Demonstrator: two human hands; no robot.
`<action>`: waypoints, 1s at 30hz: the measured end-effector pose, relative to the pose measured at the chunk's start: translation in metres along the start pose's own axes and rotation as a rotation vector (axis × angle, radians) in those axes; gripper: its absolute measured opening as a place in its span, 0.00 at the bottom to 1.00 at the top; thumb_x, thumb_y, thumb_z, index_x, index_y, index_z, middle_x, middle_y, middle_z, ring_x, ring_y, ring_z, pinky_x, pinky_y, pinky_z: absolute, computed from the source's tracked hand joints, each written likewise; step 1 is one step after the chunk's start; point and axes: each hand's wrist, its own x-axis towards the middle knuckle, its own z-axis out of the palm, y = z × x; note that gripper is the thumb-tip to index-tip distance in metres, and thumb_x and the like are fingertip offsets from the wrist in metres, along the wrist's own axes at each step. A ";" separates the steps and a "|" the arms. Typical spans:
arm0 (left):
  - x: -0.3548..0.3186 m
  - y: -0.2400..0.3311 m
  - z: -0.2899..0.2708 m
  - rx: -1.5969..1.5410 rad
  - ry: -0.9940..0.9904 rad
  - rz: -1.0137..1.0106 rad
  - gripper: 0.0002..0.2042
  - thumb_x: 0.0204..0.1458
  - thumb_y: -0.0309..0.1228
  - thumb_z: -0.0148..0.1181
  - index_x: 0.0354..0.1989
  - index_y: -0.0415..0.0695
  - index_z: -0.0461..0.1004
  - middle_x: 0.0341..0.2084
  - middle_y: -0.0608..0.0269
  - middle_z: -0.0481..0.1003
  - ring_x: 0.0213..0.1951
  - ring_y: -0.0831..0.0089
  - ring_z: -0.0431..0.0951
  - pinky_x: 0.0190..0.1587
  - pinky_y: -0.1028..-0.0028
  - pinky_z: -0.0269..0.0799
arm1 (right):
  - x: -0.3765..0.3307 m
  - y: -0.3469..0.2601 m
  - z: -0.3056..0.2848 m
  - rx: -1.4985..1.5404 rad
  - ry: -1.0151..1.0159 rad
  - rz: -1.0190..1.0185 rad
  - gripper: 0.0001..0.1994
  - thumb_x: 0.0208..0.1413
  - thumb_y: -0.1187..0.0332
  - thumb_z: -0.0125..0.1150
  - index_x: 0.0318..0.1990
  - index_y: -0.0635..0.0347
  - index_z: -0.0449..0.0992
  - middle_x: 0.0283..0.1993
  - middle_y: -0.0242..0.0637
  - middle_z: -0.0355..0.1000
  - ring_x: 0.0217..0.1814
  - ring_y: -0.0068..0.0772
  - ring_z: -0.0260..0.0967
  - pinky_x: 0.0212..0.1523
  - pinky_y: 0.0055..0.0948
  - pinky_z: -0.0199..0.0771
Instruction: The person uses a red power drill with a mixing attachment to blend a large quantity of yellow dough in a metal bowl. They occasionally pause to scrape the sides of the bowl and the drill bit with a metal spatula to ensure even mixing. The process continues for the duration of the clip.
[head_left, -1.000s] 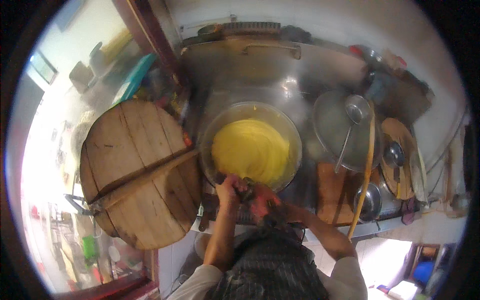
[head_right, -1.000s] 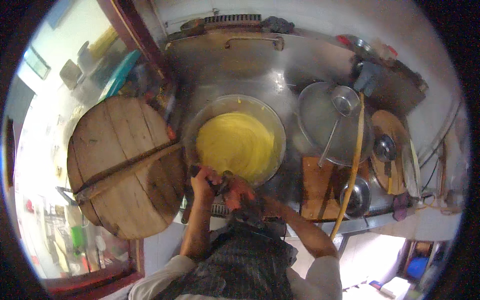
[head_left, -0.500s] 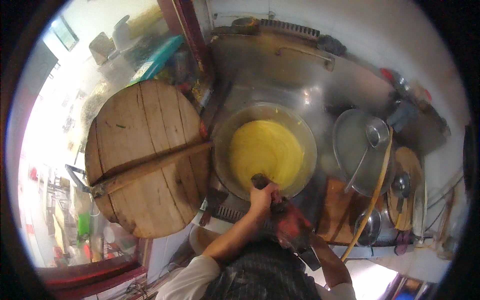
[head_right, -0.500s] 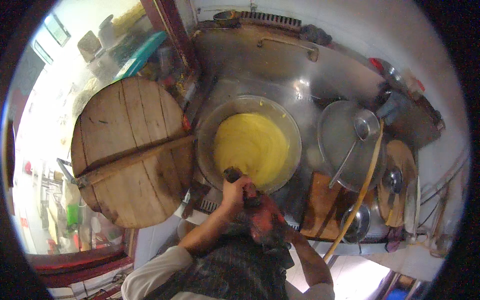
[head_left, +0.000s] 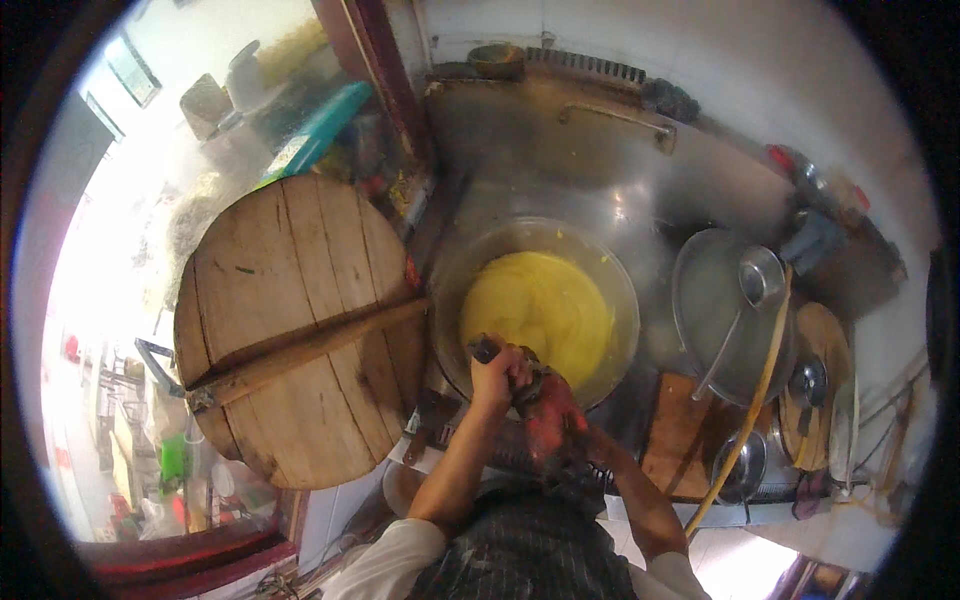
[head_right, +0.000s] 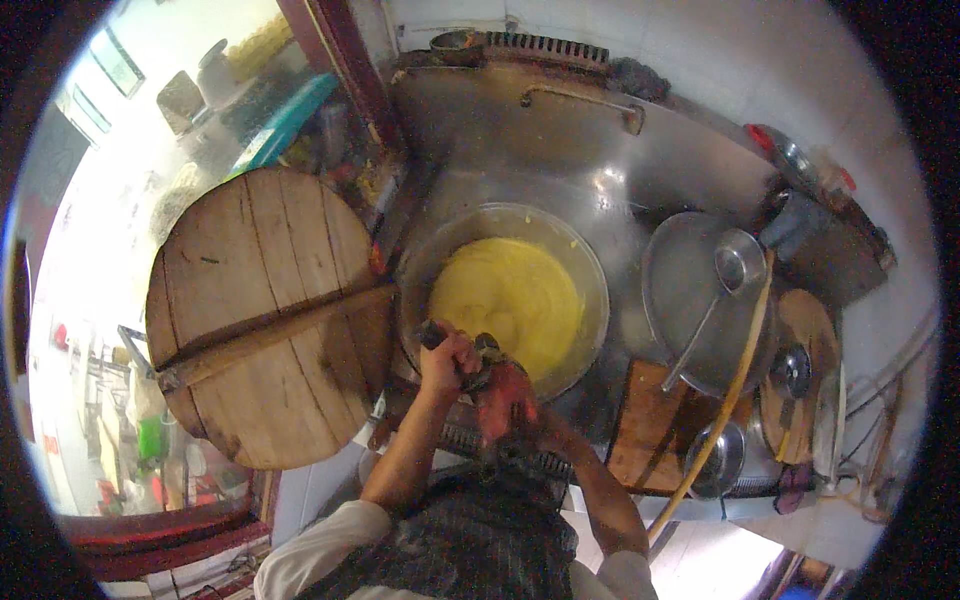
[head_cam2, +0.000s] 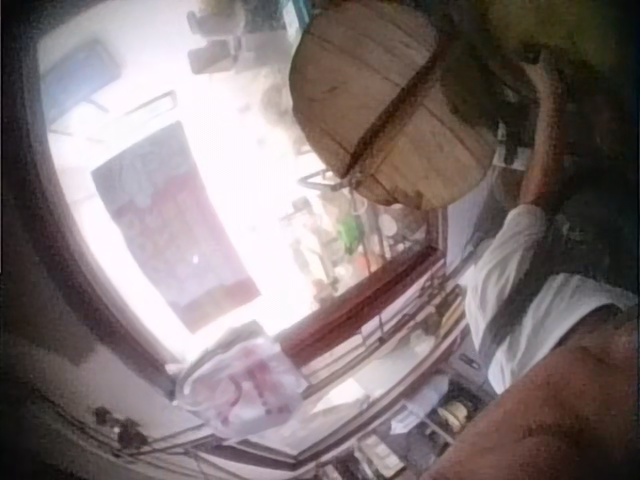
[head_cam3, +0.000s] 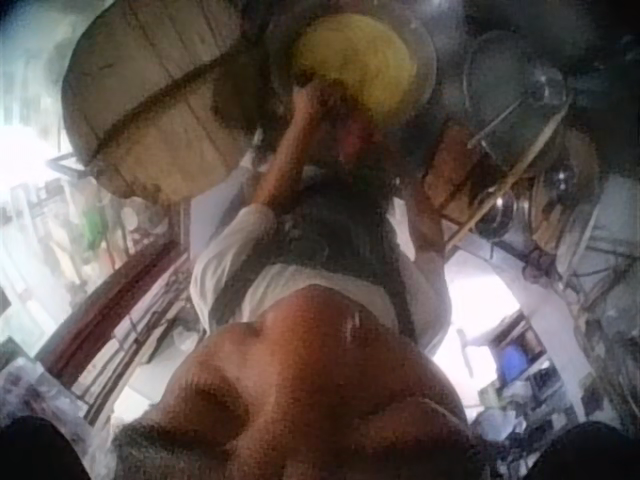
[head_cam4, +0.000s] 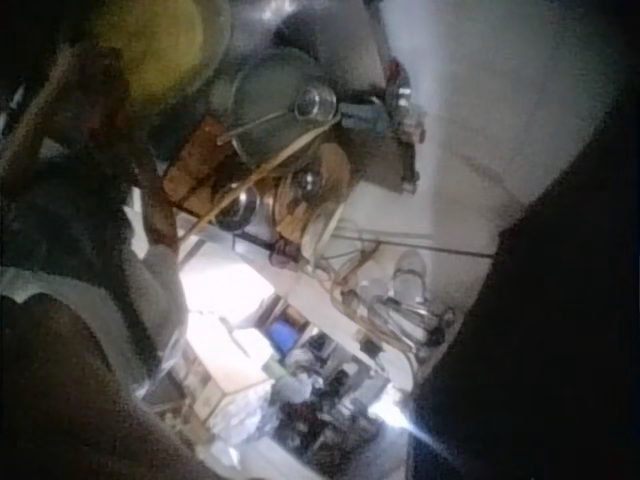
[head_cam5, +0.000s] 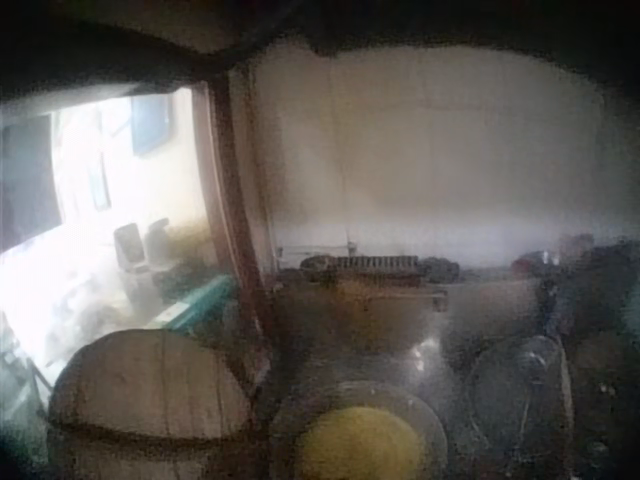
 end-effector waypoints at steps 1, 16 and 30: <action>-0.002 0.000 0.000 0.009 0.018 -0.025 0.08 0.39 0.20 0.49 0.21 0.46 0.57 0.10 0.65 0.57 0.10 0.71 0.58 0.15 0.70 0.57 | -0.007 -0.012 0.008 -0.038 -0.001 -0.005 0.21 0.53 0.60 0.56 0.51 0.60 0.66 0.43 0.35 0.70 0.42 0.27 0.66 0.44 0.28 0.67; -0.026 0.036 0.006 0.022 0.218 -0.095 0.07 0.38 0.20 0.47 0.23 0.47 0.57 0.09 0.65 0.55 0.10 0.71 0.56 0.15 0.69 0.57 | -0.038 -0.049 0.051 -0.260 -0.050 0.179 0.23 0.46 0.67 0.64 0.50 0.61 0.67 0.49 0.35 0.68 0.48 0.27 0.65 0.51 0.32 0.65; 0.057 0.025 -0.019 -0.084 0.027 0.004 0.08 0.41 0.22 0.46 0.27 0.50 0.58 0.10 0.69 0.53 0.11 0.75 0.54 0.17 0.71 0.57 | 0.018 -0.117 0.037 -0.866 0.134 -0.109 0.39 0.38 0.63 0.65 0.60 0.63 0.54 0.56 0.48 0.61 0.57 0.37 0.60 0.56 0.34 0.61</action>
